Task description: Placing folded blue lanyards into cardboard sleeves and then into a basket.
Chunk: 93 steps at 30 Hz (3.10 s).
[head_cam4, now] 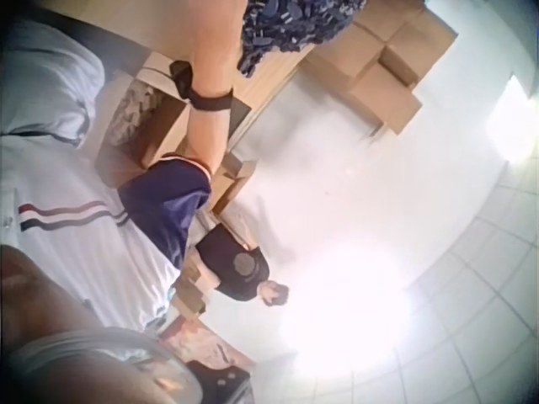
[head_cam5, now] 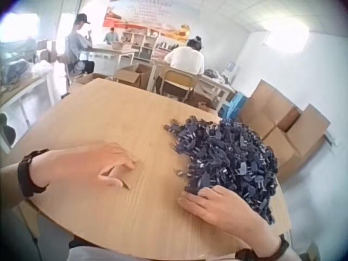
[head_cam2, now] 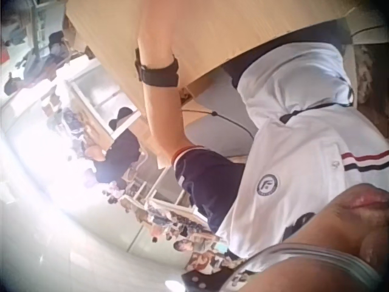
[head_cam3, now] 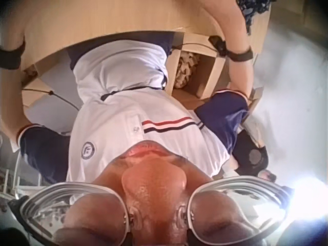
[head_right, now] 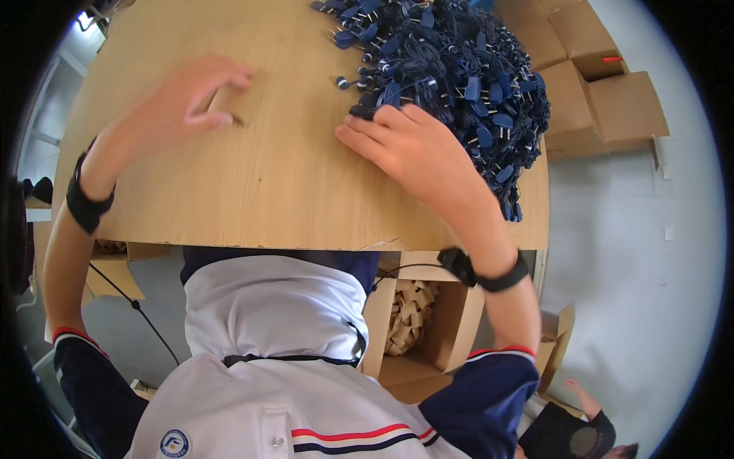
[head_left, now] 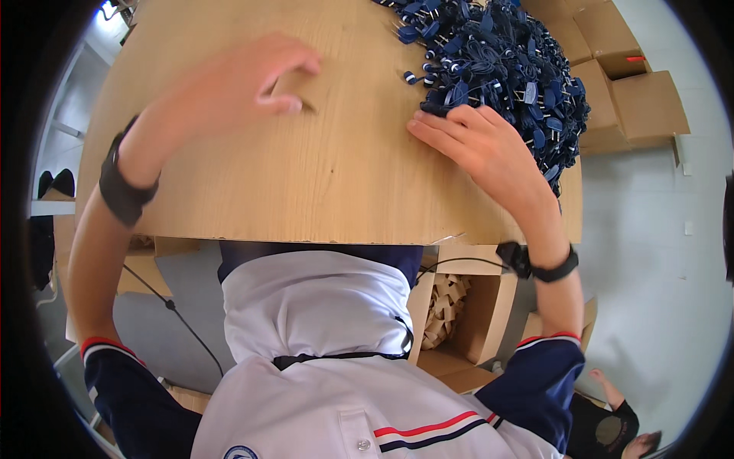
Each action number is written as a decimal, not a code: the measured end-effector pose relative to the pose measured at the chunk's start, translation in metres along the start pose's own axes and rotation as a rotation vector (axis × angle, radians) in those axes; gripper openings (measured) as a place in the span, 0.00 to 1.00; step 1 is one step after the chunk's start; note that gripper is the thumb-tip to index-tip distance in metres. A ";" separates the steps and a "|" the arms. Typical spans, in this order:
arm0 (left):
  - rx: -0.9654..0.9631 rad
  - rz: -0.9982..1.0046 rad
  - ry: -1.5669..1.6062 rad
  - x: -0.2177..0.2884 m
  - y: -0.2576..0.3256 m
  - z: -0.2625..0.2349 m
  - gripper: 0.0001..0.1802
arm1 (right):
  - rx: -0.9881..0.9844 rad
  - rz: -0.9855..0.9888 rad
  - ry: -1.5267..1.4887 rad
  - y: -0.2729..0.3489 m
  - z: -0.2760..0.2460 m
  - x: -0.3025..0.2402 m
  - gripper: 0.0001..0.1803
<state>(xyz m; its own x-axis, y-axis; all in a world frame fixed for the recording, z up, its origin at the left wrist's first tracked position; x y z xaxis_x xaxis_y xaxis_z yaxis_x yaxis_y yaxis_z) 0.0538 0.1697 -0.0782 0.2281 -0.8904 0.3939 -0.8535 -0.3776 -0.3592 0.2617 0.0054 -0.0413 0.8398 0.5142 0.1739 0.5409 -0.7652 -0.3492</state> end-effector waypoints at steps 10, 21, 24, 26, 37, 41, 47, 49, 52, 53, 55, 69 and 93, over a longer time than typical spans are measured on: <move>0.020 -0.082 0.128 0.077 0.035 -0.023 0.38 | 0.774 0.406 -0.548 -0.005 -0.031 0.034 0.18; 0.187 -0.040 0.938 0.156 -0.076 -0.002 0.19 | 1.376 0.680 -0.994 -0.002 -0.083 -0.005 0.13; 0.218 -0.154 1.013 0.157 -0.066 0.005 0.12 | 1.317 0.796 -1.188 0.010 -0.076 -0.016 0.13; 0.279 -0.158 1.052 0.149 -0.060 0.014 0.10 | 1.144 0.865 -1.329 0.014 -0.065 -0.024 0.13; 0.633 -0.174 0.654 0.140 -0.032 -0.016 0.07 | 0.718 1.234 -1.501 -0.003 -0.032 -0.065 0.20; 0.752 0.023 0.372 0.142 -0.025 -0.019 0.08 | 0.743 1.150 -1.385 0.001 -0.031 -0.062 0.14; 0.203 -0.075 0.610 0.137 -0.005 -0.026 0.08 | 1.108 0.802 -0.917 -0.006 -0.061 -0.052 0.14; 0.140 -0.119 0.638 0.140 -0.005 -0.022 0.10 | 1.086 0.689 -0.872 -0.013 -0.062 -0.057 0.19; 0.391 -0.051 0.730 0.138 -0.008 -0.011 0.15 | 1.054 0.640 -0.781 -0.015 -0.063 -0.059 0.21; 0.397 -0.055 0.724 0.135 -0.007 -0.012 0.15 | 1.063 0.648 -0.813 -0.021 -0.065 -0.060 0.25; 0.388 -0.014 0.683 0.136 -0.005 -0.012 0.16 | 1.004 0.736 -0.944 -0.025 -0.064 -0.058 0.25; 0.332 -0.287 0.784 0.128 0.050 -0.005 0.20 | 0.842 0.288 -0.866 -0.041 -0.084 -0.043 0.17; 0.525 -0.432 1.123 0.134 0.065 -0.004 0.15 | 0.996 0.146 -0.275 -0.070 -0.146 -0.070 0.20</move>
<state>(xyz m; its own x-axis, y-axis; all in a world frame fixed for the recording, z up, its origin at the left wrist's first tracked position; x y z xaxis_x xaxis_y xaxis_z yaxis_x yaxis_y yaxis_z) 0.0274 0.0271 -0.0455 -0.2937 -0.0741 0.9530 -0.4692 -0.8574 -0.2113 0.1722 -0.0338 0.1053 0.7867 0.6087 -0.1029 0.0472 -0.2254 -0.9731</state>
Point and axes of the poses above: each hand's wrist, its own y-axis away from the middle knuckle, its own z-axis out of the palm, x = y × z, the point moved 5 cm from there along -y, towards the middle knuckle, and after that the axes turned 12 degrees about x, right-handed, at the moved point
